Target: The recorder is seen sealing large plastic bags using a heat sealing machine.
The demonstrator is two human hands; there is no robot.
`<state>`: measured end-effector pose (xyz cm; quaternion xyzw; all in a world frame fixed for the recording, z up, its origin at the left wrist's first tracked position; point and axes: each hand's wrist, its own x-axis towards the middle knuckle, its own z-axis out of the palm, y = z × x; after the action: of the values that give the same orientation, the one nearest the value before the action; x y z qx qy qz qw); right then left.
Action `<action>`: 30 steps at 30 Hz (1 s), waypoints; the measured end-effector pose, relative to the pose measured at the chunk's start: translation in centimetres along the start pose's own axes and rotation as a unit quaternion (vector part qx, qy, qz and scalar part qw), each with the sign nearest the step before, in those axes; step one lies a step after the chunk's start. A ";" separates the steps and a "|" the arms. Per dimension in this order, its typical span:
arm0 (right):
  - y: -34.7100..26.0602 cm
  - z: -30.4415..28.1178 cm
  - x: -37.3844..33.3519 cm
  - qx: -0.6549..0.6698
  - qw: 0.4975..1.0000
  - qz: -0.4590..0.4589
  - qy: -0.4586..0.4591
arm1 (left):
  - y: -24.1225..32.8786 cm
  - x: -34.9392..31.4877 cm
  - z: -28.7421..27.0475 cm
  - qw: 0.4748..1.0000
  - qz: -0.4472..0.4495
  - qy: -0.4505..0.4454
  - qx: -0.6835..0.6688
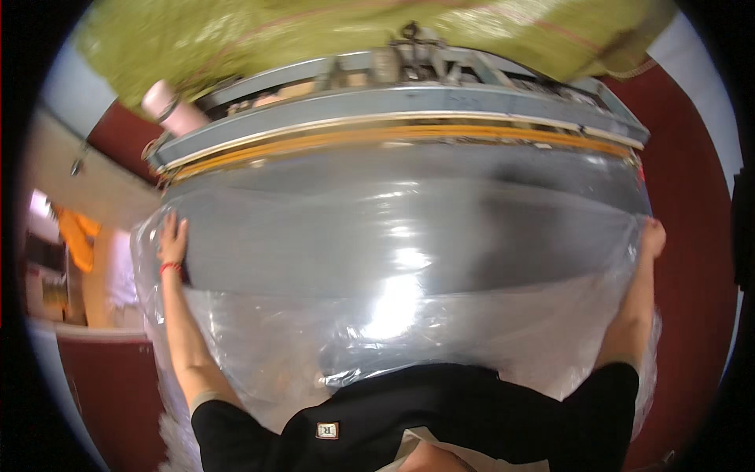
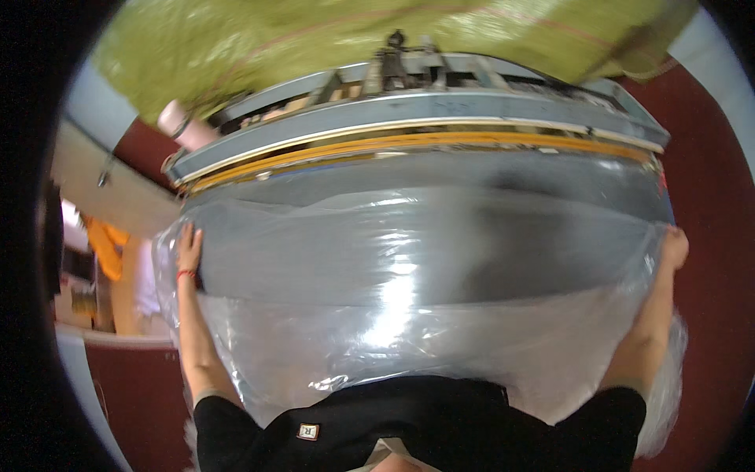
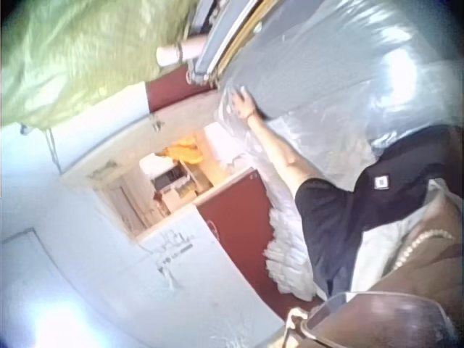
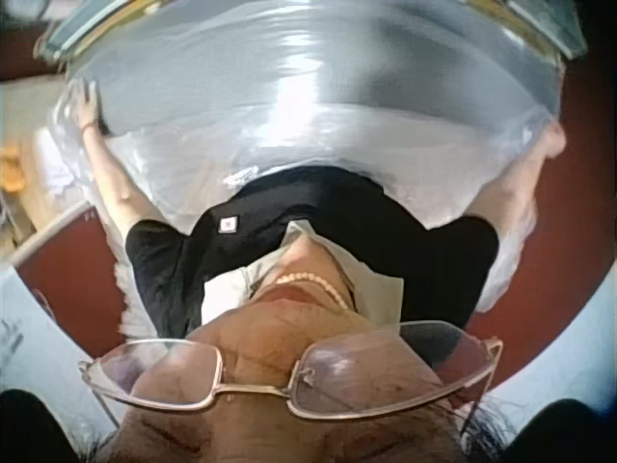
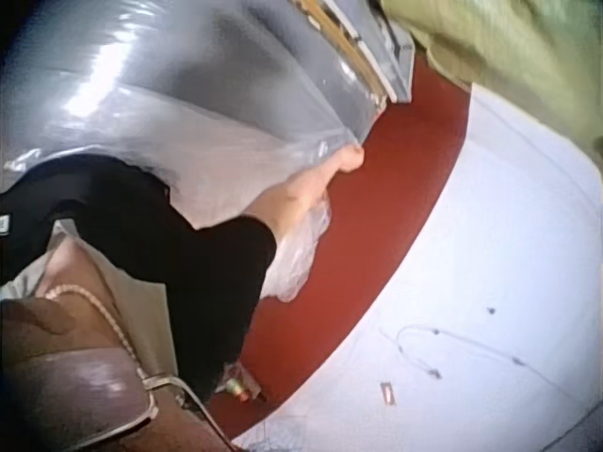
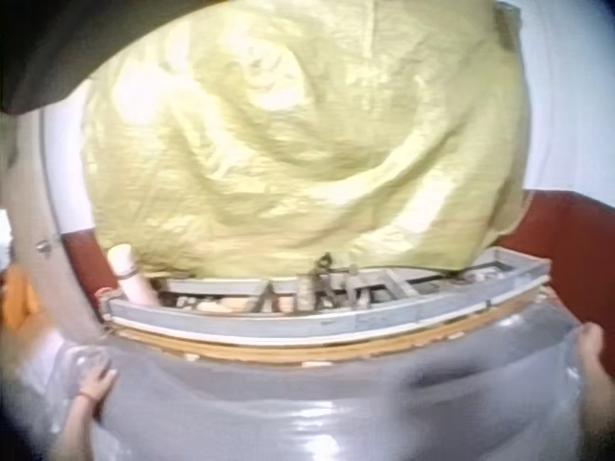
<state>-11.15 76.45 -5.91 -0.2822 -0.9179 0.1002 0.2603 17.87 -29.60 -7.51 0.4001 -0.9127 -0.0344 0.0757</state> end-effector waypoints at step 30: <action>-3.7 -2.5 -2.0 -0.084 0.996 0.031 0.018 | 44.8 -32.8 -9.5 0.176 0.401 -0.696 -0.569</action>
<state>-10.10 72.33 -3.37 -0.3335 -0.9090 0.0257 0.2488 8.86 24.86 3.74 -0.3628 -0.3547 -0.7732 -0.3805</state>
